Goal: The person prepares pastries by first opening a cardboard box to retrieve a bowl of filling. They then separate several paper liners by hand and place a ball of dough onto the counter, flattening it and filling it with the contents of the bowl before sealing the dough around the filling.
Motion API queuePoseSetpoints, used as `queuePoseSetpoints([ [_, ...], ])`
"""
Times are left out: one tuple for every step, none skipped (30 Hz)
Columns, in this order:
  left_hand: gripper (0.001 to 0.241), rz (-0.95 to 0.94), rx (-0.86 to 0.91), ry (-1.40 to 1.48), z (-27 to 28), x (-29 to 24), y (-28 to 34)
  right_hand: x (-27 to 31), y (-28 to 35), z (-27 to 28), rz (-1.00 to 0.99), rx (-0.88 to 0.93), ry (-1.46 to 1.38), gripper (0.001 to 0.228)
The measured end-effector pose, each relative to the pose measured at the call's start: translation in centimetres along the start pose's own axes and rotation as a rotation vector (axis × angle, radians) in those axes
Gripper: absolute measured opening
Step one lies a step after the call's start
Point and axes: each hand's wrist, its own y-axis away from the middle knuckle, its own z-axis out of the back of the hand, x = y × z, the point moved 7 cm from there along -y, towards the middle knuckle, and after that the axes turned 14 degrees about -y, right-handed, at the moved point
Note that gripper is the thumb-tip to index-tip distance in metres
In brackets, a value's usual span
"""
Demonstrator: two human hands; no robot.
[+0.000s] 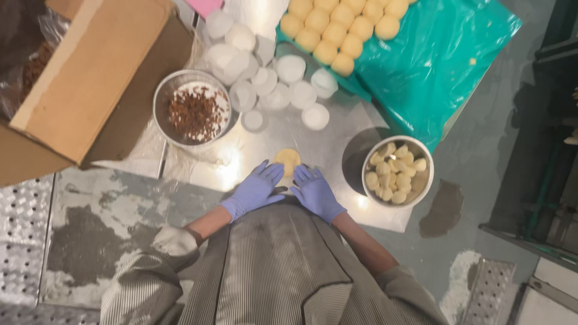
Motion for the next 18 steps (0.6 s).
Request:
queuePoseSetpoints([
  [0.079,-0.001,-0.008,-0.010,0.0,-0.3,-0.3,-1.0,-0.6,-0.7,-0.111,0.178,0.029,0.046],
  [0.083,0.000,-0.009,-0.037,-0.2,-1.0,-0.2,-0.7,-0.7,-0.6,-0.107,0.167,0.035,0.046],
  [0.086,-0.001,-0.012,-0.061,-0.3,-1.3,-0.6,0.1,-0.4,-0.2,-0.045,0.059,0.005,0.048],
  [0.086,-0.004,-0.022,-0.068,-0.3,-0.4,-1.4,0.3,-0.6,0.2,0.020,-0.049,-0.025,0.051],
  [0.079,-0.034,-0.005,-0.074,-0.8,-0.9,-0.9,0.2,-0.3,-0.7,0.014,-0.033,-0.035,0.051],
  [0.072,-0.063,0.011,-0.080,-1.2,-1.6,-0.2,0.5,-0.1,-1.4,0.077,-0.064,-0.008,0.048],
  [0.072,-0.067,0.007,-0.084,-1.3,-1.6,-0.4,0.4,-0.7,-1.3,0.146,-0.119,0.033,0.045],
  [0.074,-0.052,-0.019,-0.056,-1.1,-1.7,-0.6,0.2,-0.8,-1.6,0.145,-0.125,0.038,0.045],
  [0.076,-0.035,-0.047,-0.029,-0.7,-1.5,-0.9,0.4,-0.6,-1.7,0.168,-0.128,0.022,0.044],
  [0.076,-0.034,-0.054,-0.034,-0.4,-0.9,-1.5,0.5,-0.8,-1.6,0.191,-0.131,0.007,0.042],
  [0.074,-0.051,-0.053,-0.049,-0.2,-1.2,-1.1,0.8,-0.4,-1.8,0.189,-0.119,-0.001,0.042],
  [0.073,-0.067,-0.052,-0.064,-0.1,-1.6,-0.5,1.1,-0.3,-2.1,0.182,-0.055,0.024,0.038],
  [0.073,-0.067,-0.058,-0.072,0.4,-1.2,-0.8,1.0,-1.2,-1.6,0.180,-0.010,0.063,0.033],
  [0.069,-0.062,0.055,0.002,0.0,-0.8,-1.1,1.0,-1.7,-0.6,0.183,-0.016,0.068,0.033],
  [0.064,-0.054,0.173,0.083,-0.5,-0.6,-1.1,-0.8,-1.5,-0.5,-0.074,0.123,-0.086,0.034],
  [0.064,-0.051,0.172,0.082,-0.4,0.3,-1.5,-2.7,-1.1,-0.8,-0.329,0.266,-0.238,0.035],
  [0.061,-0.012,0.076,0.048,0.2,1.5,-2.0,-3.2,-1.2,-0.3,-0.327,0.275,-0.239,0.035],
  [0.057,0.027,-0.019,0.013,0.6,2.2,-2.2,-2.6,-2.0,2.1,-0.093,0.001,-0.160,0.038],
])
